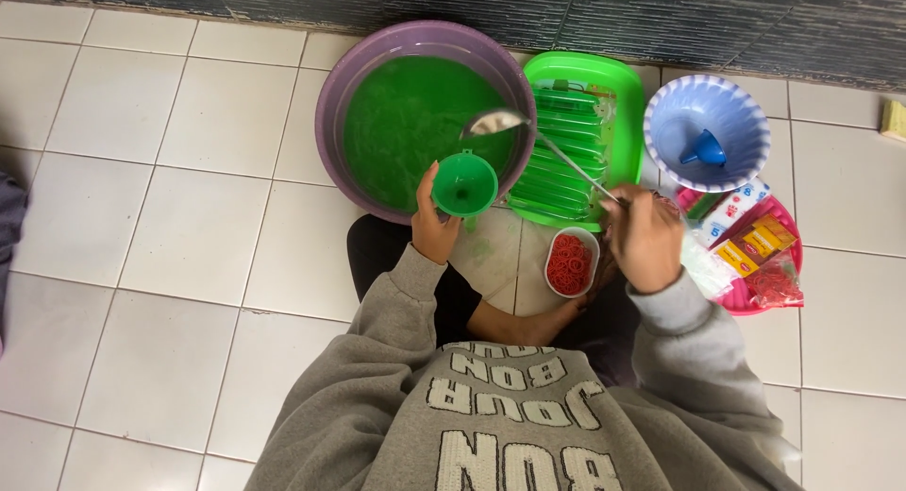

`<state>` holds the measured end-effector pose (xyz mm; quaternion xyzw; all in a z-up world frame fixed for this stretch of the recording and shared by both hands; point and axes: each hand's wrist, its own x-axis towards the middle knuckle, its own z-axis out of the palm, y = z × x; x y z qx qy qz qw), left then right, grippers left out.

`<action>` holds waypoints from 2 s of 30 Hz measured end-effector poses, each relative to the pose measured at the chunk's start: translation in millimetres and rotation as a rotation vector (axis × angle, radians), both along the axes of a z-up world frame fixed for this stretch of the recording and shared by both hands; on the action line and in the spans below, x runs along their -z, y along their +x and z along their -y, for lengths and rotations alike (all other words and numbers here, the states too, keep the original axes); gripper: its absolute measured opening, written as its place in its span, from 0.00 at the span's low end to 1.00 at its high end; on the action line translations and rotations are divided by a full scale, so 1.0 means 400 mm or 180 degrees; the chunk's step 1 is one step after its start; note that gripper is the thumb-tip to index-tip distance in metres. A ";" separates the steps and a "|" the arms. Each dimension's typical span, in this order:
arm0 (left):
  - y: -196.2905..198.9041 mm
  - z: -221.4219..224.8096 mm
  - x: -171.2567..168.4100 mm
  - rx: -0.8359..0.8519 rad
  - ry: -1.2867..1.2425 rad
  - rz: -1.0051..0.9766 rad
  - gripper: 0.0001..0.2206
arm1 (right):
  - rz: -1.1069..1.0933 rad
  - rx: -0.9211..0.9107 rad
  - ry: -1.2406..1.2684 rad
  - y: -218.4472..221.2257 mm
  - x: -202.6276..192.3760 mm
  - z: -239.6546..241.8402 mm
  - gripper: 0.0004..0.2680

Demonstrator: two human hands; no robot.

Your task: The person fills long plastic tubes with a green liquid from a large basin using a funnel and a ladle, then ties off the end of each tube with a rubber band.

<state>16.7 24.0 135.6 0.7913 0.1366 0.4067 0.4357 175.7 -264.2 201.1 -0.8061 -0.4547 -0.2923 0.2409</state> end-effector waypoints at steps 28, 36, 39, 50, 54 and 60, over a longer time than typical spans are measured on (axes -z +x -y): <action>-0.053 -0.018 0.029 -0.0223 -0.0348 -0.0105 0.31 | -0.2802 0.1044 -0.1972 0.194 0.214 -0.350 0.11; -0.046 0.003 0.000 0.0065 -0.0350 -0.0223 0.31 | -0.2613 0.0933 -0.2076 0.190 -0.056 -0.305 0.11; -0.037 0.004 -0.001 0.0284 -0.0452 -0.0333 0.32 | -0.2491 0.0806 -0.2257 0.175 -0.172 -0.284 0.13; 0.039 -0.009 0.040 0.0290 -0.0312 -0.0421 0.34 | -0.2321 0.0240 -0.2065 0.010 -0.504 -0.191 0.11; 0.063 -0.031 0.049 0.0261 -0.0304 -0.0438 0.35 | -0.2255 0.0155 -0.2041 -0.029 -0.525 -0.165 0.11; 0.073 -0.048 0.063 0.0201 -0.0264 -0.0473 0.36 | -0.1885 0.0166 -0.1891 -0.056 -0.508 -0.139 0.10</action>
